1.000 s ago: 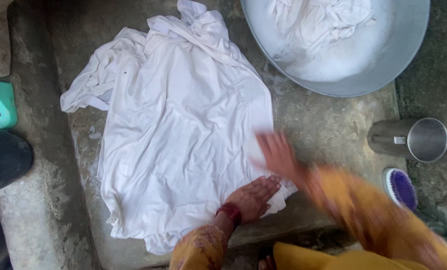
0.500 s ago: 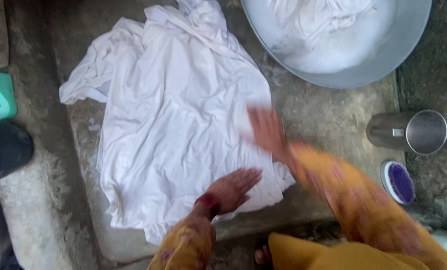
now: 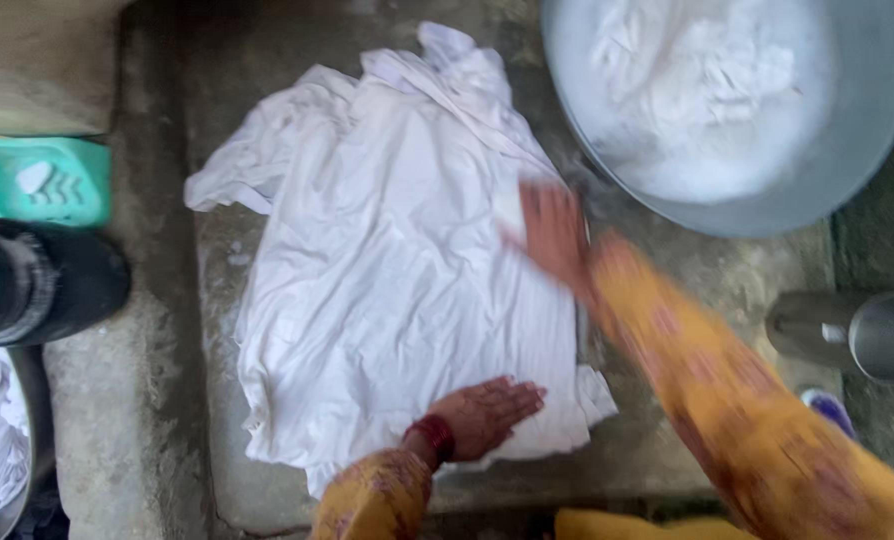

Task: The person washes white clothes by hand on a concrete floor, applying soap from a bar, scrubbing with a brush, and rinsing them in a metal basin filled with soapy water. They handle a bar of soap, a clothes brush, and a metal basin while working.

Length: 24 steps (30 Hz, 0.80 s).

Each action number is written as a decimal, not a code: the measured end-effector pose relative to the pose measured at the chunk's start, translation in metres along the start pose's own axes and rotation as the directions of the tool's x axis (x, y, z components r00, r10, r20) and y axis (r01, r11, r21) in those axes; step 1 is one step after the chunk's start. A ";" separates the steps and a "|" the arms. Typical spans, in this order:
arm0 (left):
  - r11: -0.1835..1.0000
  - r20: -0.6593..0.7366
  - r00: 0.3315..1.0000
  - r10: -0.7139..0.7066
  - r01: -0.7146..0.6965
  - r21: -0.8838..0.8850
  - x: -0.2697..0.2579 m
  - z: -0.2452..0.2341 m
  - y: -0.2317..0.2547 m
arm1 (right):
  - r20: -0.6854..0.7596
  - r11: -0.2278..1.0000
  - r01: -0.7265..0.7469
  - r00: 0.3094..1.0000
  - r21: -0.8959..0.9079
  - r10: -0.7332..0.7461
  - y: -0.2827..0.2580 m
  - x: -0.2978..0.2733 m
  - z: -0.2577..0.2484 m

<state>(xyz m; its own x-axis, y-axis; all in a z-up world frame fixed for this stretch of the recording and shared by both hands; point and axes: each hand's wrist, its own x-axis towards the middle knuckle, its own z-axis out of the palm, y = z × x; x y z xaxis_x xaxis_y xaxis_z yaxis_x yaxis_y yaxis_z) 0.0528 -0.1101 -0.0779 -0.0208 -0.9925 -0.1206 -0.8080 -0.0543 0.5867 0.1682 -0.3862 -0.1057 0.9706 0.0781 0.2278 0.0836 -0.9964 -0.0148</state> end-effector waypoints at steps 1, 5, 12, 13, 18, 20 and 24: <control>1.000 0.031 0.999 0.008 -0.008 -0.028 0.000 -0.002 0.001 | -0.033 0.995 0.095 0.995 -0.013 -0.096 -0.033 -0.044 -0.010; 0.958 0.448 0.888 -0.103 0.210 -0.197 -0.002 0.001 0.003 | 0.231 0.868 0.360 0.863 0.341 -0.449 -0.099 -0.128 -0.048; 1.000 -0.070 0.998 0.008 -0.008 0.013 -0.001 0.016 -0.012 | -0.055 0.999 -0.020 0.998 0.031 0.022 -0.005 0.099 0.018; 0.950 -0.130 0.964 -0.232 0.195 -0.245 -0.010 0.006 -0.026 | -0.051 0.994 -0.107 0.993 0.030 0.108 -0.003 0.122 0.018; 0.299 -0.584 0.159 -0.796 0.942 -0.150 -0.133 -0.019 -0.036 | 0.241 0.975 -0.013 0.970 0.222 -0.042 -0.137 -0.014 0.001; 0.271 -0.576 0.120 -0.809 0.945 -0.184 -0.145 -0.014 -0.030 | 0.192 0.859 0.301 0.893 0.415 -0.406 -0.183 -0.073 -0.031; 0.219 -0.520 0.084 -0.850 0.954 -0.203 -0.148 -0.011 -0.028 | 0.098 0.845 0.434 0.870 0.312 -0.484 -0.153 0.004 0.009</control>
<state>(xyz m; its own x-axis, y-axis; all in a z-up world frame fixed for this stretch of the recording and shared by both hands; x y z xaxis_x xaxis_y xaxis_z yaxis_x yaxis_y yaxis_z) 0.0847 0.0375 -0.0674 0.9913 -0.0942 -0.0920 -0.0770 -0.9814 0.1759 0.1616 -0.2334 -0.1114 0.8259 0.5530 0.1099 0.5628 -0.7975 -0.2174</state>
